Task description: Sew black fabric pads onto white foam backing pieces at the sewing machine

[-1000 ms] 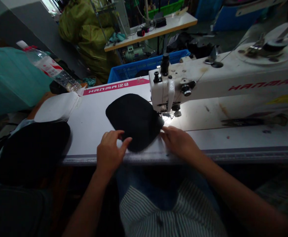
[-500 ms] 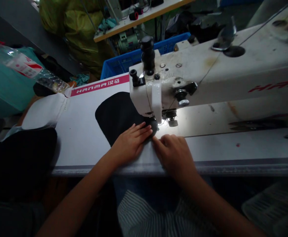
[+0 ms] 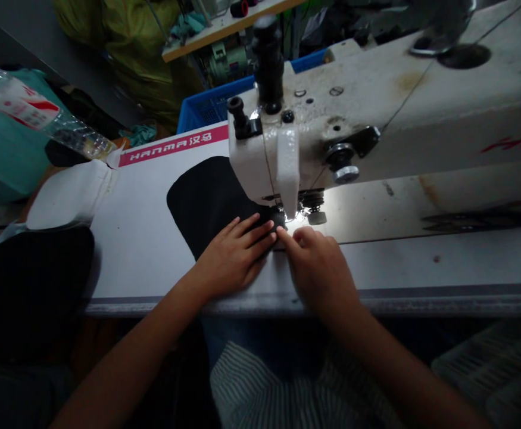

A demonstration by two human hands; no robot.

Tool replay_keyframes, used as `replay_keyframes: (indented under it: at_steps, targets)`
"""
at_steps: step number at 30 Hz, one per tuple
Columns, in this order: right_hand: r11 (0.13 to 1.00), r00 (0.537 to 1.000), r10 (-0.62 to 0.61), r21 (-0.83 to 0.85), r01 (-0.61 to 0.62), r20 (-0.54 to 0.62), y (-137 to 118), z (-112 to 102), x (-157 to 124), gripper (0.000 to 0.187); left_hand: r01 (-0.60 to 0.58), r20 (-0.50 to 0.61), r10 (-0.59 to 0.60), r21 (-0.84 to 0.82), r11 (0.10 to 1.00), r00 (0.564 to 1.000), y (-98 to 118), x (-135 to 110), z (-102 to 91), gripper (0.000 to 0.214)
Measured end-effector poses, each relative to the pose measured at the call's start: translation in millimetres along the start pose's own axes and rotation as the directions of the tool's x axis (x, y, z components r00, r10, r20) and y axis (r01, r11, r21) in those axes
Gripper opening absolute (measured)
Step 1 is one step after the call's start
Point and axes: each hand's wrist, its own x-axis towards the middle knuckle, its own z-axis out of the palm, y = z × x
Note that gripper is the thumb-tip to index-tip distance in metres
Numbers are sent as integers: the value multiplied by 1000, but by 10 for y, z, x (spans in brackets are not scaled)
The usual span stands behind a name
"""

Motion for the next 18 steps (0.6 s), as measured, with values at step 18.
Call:
replay_keyframes:
  at_steps: [18]
  targets:
    - [1000, 997, 19, 7, -18, -70, 79, -21, 14, 25, 195, -7, -196, 137, 971, 981, 100, 273, -97, 60]
